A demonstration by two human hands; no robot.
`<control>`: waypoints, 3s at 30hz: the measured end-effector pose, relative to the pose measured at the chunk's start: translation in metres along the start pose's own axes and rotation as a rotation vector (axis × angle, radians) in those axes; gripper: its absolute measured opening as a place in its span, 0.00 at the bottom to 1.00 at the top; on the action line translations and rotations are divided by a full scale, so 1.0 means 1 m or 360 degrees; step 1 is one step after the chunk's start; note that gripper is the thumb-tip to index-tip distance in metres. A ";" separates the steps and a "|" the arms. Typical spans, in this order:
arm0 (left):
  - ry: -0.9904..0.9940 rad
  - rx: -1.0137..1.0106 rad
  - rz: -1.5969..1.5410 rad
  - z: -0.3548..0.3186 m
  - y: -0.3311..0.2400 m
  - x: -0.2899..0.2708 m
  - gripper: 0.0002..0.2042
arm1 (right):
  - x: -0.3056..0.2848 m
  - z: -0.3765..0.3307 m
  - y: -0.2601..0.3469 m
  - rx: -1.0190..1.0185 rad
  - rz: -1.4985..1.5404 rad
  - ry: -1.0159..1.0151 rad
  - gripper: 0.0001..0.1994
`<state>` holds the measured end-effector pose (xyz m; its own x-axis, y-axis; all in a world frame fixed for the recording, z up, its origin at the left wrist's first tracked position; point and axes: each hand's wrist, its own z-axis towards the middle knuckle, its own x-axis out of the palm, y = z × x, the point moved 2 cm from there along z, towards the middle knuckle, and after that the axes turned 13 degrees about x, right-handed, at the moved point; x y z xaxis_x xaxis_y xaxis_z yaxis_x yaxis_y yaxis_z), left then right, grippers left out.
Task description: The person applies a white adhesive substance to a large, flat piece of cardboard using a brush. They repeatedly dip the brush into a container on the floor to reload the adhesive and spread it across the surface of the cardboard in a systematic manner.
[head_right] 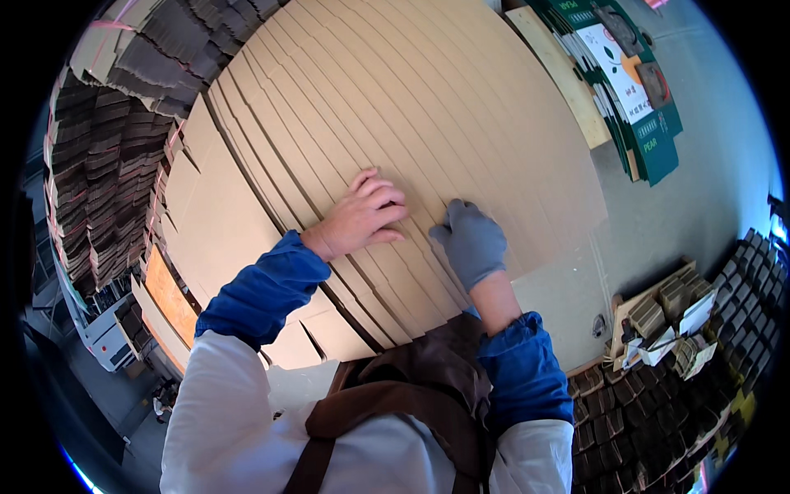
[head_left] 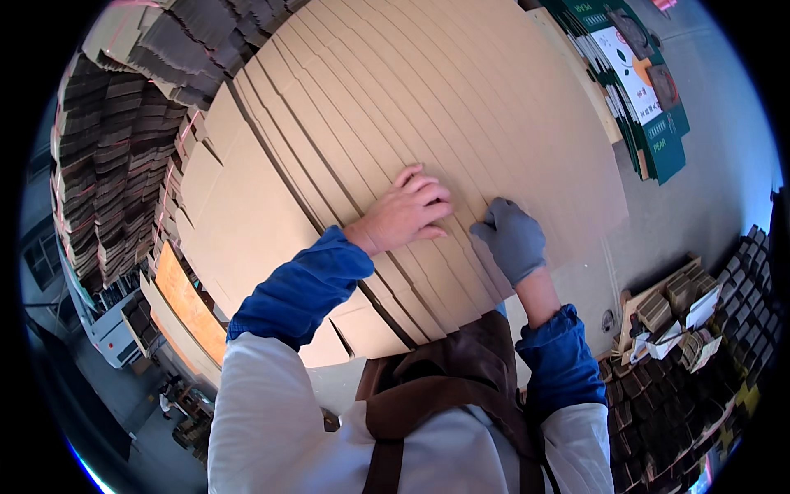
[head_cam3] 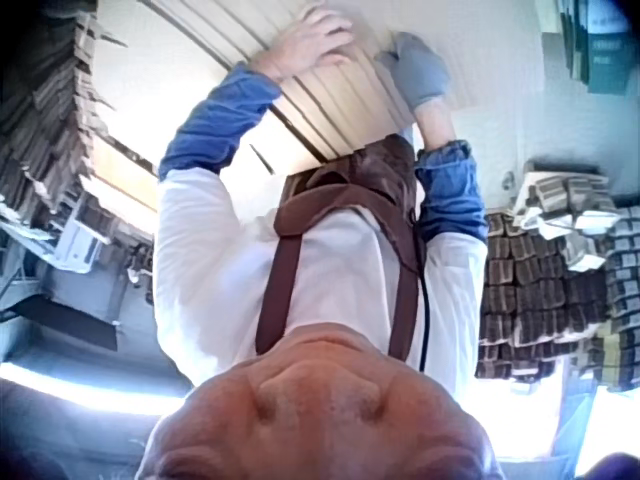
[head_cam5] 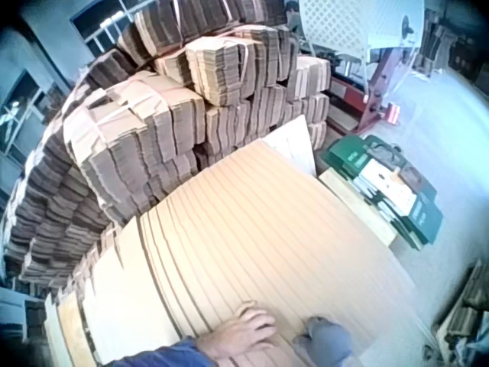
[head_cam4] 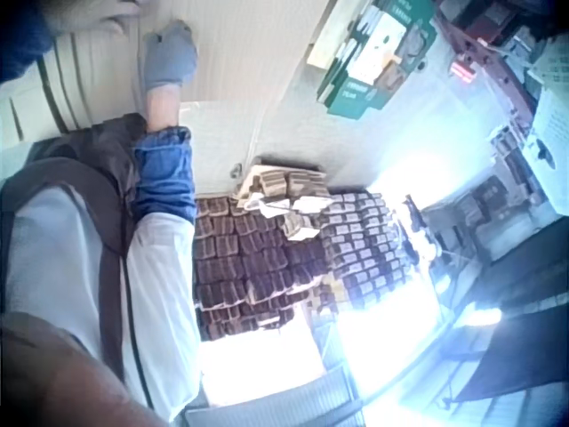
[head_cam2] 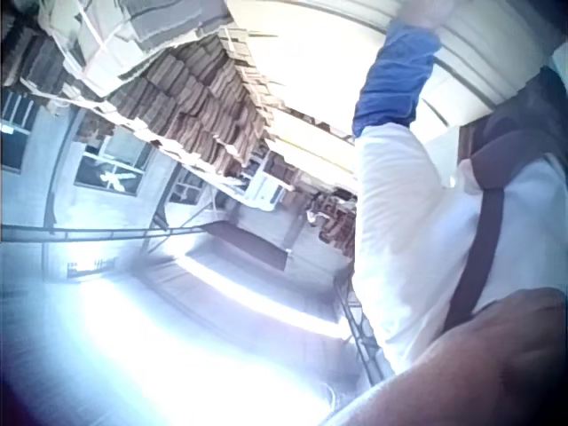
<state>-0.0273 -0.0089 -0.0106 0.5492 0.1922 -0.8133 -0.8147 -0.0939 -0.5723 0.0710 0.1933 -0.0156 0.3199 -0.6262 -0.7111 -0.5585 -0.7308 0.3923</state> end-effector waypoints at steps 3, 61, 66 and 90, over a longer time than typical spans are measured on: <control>0.0001 -0.0024 0.0027 0.001 0.002 0.001 0.18 | 0.000 0.002 0.001 0.0003 -0.0007 -0.0009 0.16; -0.0044 -0.0101 -0.0007 -0.001 0.000 0.003 0.21 | 0.008 -0.008 0.013 -0.0096 -0.0117 -0.0154 0.16; -0.0035 -0.0045 -0.0012 0.000 -0.001 -0.003 0.19 | 0.014 -0.007 0.028 -0.0090 -0.0082 -0.0132 0.15; -0.0082 0.0002 0.0022 -0.011 0.012 -0.008 0.16 | 0.014 -0.001 0.022 -0.0085 0.0071 -0.0086 0.15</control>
<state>-0.0396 -0.0222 -0.0123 0.5277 0.2409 -0.8146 -0.8223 -0.0954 -0.5609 0.0641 0.1684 -0.0161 0.2529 -0.6439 -0.7221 -0.5295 -0.7168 0.4538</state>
